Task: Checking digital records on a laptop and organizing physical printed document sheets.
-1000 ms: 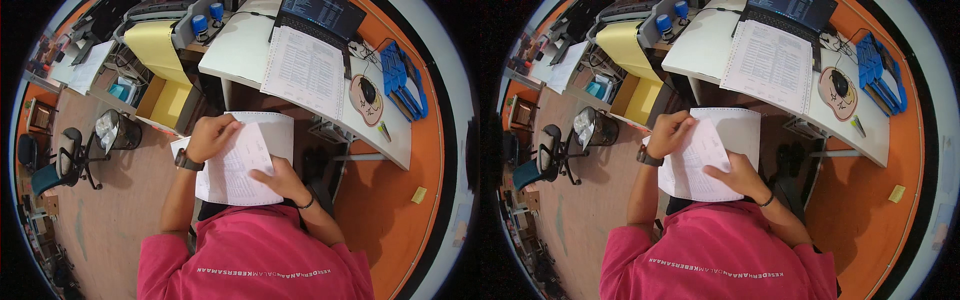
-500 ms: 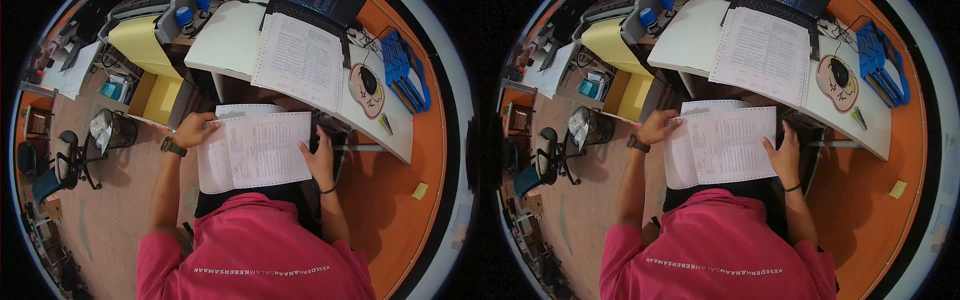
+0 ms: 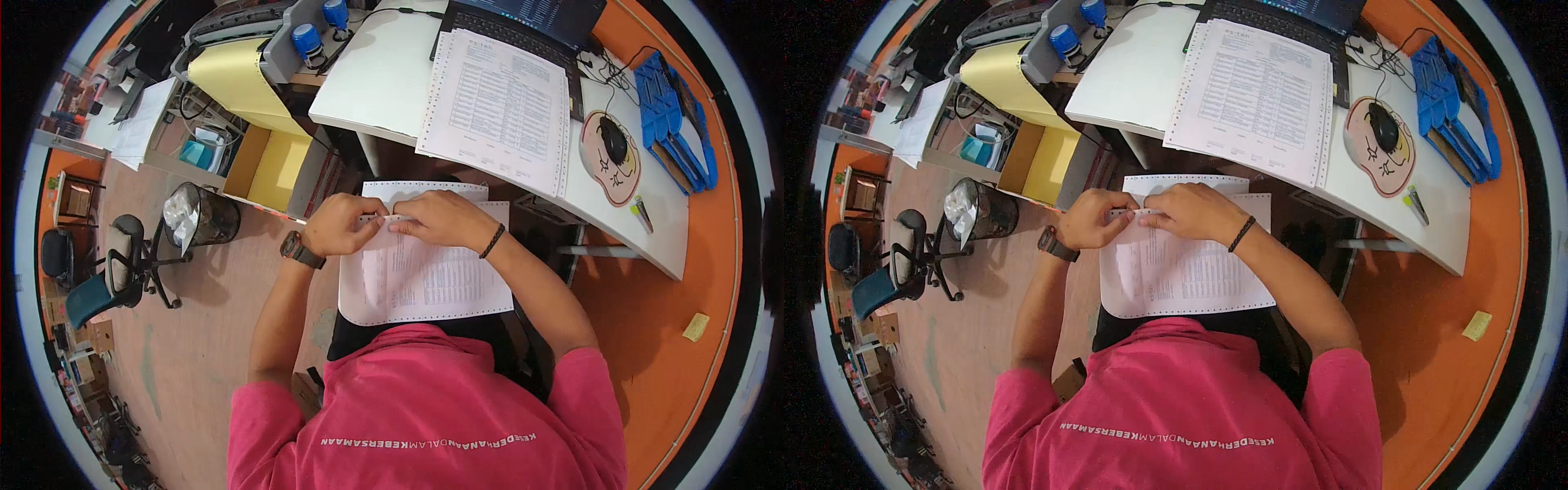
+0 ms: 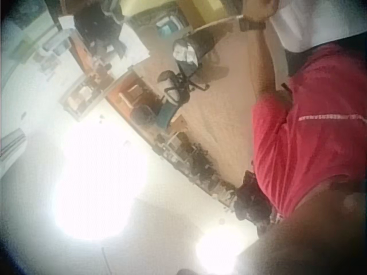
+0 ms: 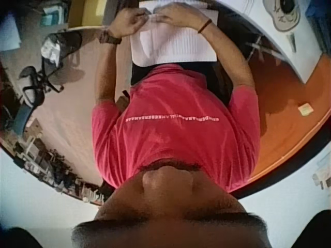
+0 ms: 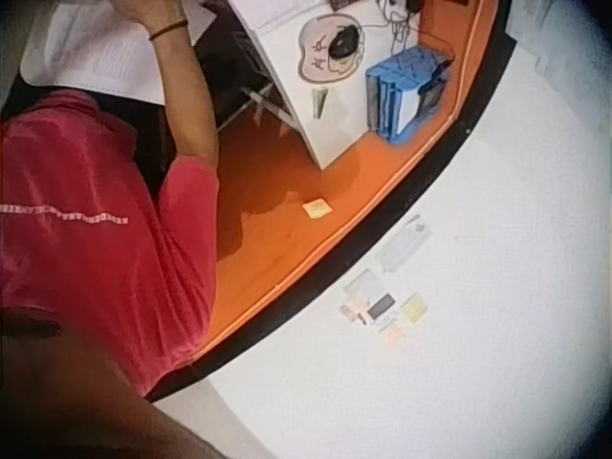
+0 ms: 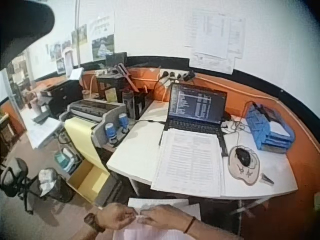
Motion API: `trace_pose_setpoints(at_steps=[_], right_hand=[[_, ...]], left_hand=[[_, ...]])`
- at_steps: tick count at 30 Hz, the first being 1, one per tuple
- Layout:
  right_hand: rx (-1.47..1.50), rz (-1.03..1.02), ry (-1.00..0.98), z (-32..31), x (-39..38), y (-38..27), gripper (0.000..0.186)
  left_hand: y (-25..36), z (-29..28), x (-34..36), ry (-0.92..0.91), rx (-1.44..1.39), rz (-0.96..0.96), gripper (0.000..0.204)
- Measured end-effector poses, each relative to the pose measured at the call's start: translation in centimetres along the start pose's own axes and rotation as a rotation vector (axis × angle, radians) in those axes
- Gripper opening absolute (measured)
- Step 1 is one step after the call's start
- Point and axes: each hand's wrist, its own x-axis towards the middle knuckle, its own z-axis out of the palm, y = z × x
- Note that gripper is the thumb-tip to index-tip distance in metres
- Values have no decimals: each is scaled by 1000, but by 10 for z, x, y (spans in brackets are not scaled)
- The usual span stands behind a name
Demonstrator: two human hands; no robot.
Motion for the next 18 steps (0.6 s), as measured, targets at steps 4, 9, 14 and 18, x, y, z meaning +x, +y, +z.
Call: trace_pose_setpoints(at_steps=[4, 9, 14, 18], right_hand=[[7, -11, -74, 6, 10, 1, 42], [-114, -72, 68, 18, 4, 5, 41], [-318, -126, 244, 30, -8, 3, 39], [-410, -252, 332, 21, -11, -9, 35]], left_hand=[[-1, 2, -6, 70, 15, 55, 18], [-6, -2, -9, 51, 79, -25, 26], [-7, -6, -7, -14, -18, -88, 31], [-22, -8, -12, 60, -153, -125, 35]])
